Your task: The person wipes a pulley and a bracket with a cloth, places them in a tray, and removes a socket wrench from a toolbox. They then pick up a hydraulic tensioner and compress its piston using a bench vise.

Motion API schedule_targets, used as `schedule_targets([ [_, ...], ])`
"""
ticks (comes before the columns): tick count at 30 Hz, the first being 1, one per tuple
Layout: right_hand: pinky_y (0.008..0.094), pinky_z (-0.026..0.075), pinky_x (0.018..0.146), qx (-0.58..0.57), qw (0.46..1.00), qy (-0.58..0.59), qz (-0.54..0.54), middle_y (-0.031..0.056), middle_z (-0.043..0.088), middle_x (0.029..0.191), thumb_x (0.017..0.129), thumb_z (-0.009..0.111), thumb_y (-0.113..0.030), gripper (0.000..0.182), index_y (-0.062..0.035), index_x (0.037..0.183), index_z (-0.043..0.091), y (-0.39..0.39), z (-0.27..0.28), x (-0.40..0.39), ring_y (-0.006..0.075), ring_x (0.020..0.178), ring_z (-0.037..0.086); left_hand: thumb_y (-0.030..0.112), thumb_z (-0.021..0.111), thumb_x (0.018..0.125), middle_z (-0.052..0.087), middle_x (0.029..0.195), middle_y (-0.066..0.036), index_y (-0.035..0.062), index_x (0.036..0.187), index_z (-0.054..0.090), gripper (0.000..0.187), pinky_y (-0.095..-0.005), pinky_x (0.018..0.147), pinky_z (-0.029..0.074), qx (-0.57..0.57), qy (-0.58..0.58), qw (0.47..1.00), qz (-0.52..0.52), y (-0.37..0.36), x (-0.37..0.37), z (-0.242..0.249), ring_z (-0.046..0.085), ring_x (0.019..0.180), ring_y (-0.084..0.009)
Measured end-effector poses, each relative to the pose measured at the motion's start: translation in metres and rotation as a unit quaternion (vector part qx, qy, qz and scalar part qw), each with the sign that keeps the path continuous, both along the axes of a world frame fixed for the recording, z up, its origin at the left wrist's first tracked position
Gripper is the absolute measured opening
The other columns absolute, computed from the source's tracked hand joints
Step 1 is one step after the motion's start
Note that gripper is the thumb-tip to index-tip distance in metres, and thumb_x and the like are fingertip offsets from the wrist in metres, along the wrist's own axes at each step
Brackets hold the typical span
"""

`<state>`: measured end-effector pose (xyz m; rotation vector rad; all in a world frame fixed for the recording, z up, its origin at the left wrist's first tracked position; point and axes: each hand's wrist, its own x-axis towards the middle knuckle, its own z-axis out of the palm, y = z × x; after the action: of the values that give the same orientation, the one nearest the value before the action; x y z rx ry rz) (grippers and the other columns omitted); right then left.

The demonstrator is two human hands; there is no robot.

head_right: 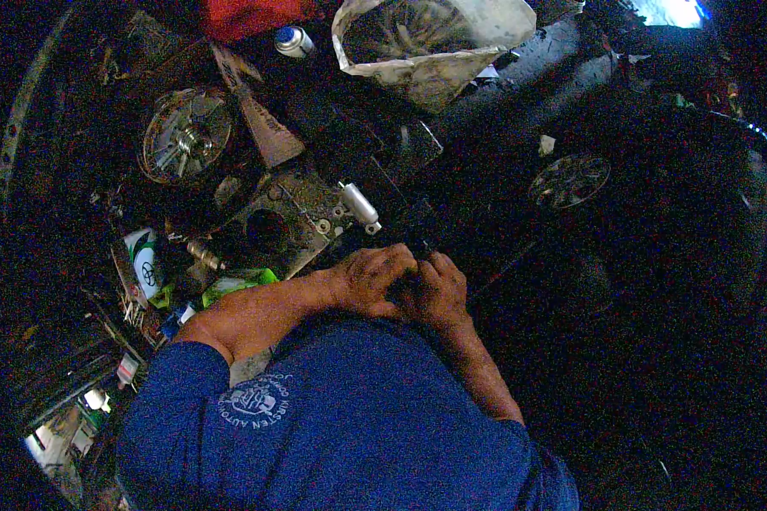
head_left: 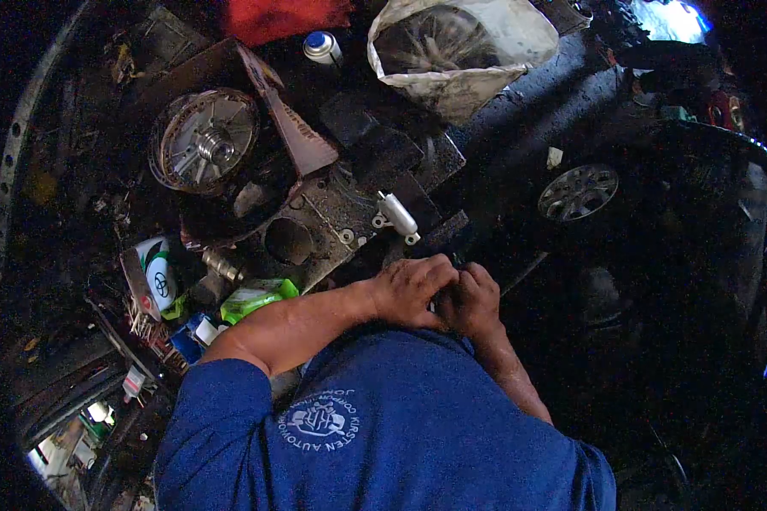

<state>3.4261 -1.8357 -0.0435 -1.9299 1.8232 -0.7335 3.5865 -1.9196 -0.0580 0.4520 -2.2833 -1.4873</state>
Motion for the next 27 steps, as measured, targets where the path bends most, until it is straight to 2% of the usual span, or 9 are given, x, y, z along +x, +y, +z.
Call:
schedule_targets([
  [7,0.0415,0.040,0.048,0.031,0.999,0.009,0.007,0.0104,0.046,0.065,0.058,0.067,-0.010,0.020,-0.0076,0.070,0.050,0.007,-0.008,-0.005,0.0319,0.058,0.048,0.036,0.078,0.062,0.053,0.094,-0.014,0.0068,0.102,0.048,0.058,-0.0436,0.070,0.050,0.004,-0.012,1.000,-0.003,0.000,-0.001,0.003,0.058,0.085,-0.0360],
  [9,0.0445,0.049,0.062,0.069,0.997,0.018,0.023,0.0147,0.056,0.084,0.050,0.076,-0.025,0.040,-0.0073,0.081,0.058,0.013,-0.012,-0.009,0.0367,0.076,0.056,0.035,0.078,0.062,0.053,0.094,-0.014,0.0068,0.102,0.048,0.058,-0.0437,0.070,0.049,0.002,-0.011,1.000,-0.003,0.000,-0.001,0.002,0.058,0.085,-0.0360],
  [13,0.0440,0.049,0.061,0.049,0.999,0.013,0.013,0.0146,0.055,0.083,0.049,0.076,-0.024,0.041,-0.0075,0.082,0.058,0.013,-0.011,-0.009,0.0364,0.075,0.056,0.035,0.078,0.061,0.053,0.094,-0.014,0.0065,0.102,0.048,0.058,-0.0438,0.069,0.049,0.004,-0.013,1.000,-0.005,0.001,0.000,-0.001,0.058,0.085,-0.0365],
  [19,0.0442,0.046,0.057,0.101,0.995,0.007,0.019,0.0138,0.053,0.079,0.048,0.076,-0.022,0.042,-0.0079,0.083,0.058,0.006,-0.003,-0.007,0.0359,0.069,0.054,0.034,0.077,0.061,0.053,0.093,-0.014,0.0061,0.101,0.048,0.058,-0.0445,0.070,0.049,0.009,-0.015,1.000,-0.010,-0.003,-0.001,0.007,0.057,0.085,-0.0370],
  [21,0.0408,0.041,0.048,0.032,0.999,-0.028,0.011,0.0125,0.046,0.067,0.059,0.066,-0.011,0.019,-0.0062,0.070,0.052,0.000,0.000,-0.004,0.0324,0.059,0.049,0.034,0.077,0.061,0.053,0.093,-0.014,0.0060,0.101,0.048,0.058,-0.0446,0.070,0.049,0.015,-0.024,0.999,-0.018,-0.004,-0.001,0.007,0.057,0.085,-0.0370],
  [24,0.0404,0.041,0.049,0.030,0.999,-0.011,0.010,0.0126,0.047,0.066,0.060,0.064,-0.008,0.016,-0.0059,0.070,0.052,-0.002,0.003,-0.003,0.0323,0.059,0.049,0.033,0.077,0.061,0.053,0.093,-0.014,0.0061,0.102,0.048,0.058,-0.0446,0.071,0.049,0.015,-0.034,0.999,-0.020,-0.003,-0.002,0.003,0.057,0.085,-0.0368],
  [25,0.0404,0.041,0.049,0.031,0.999,-0.011,0.010,0.0126,0.047,0.066,0.060,0.064,-0.008,0.016,-0.0059,0.070,0.052,-0.001,0.003,-0.006,0.0323,0.059,0.049,0.033,0.077,0.061,0.053,0.094,-0.015,0.0061,0.103,0.048,0.058,-0.0445,0.071,0.049,0.020,-0.024,0.999,-0.013,-0.003,-0.003,0.003,0.058,0.086,-0.0368],
  [27,0.0438,0.045,0.055,0.117,0.993,0.002,0.006,0.0138,0.052,0.076,0.054,0.072,-0.020,0.030,-0.0073,0.075,0.055,0.001,0.003,-0.015,0.0350,0.068,0.054,0.033,0.077,0.062,0.053,0.094,-0.015,0.0062,0.104,0.048,0.058,-0.0444,0.071,0.050,0.025,-0.014,1.000,-0.006,-0.002,-0.007,0.004,0.058,0.086,-0.0369],
])
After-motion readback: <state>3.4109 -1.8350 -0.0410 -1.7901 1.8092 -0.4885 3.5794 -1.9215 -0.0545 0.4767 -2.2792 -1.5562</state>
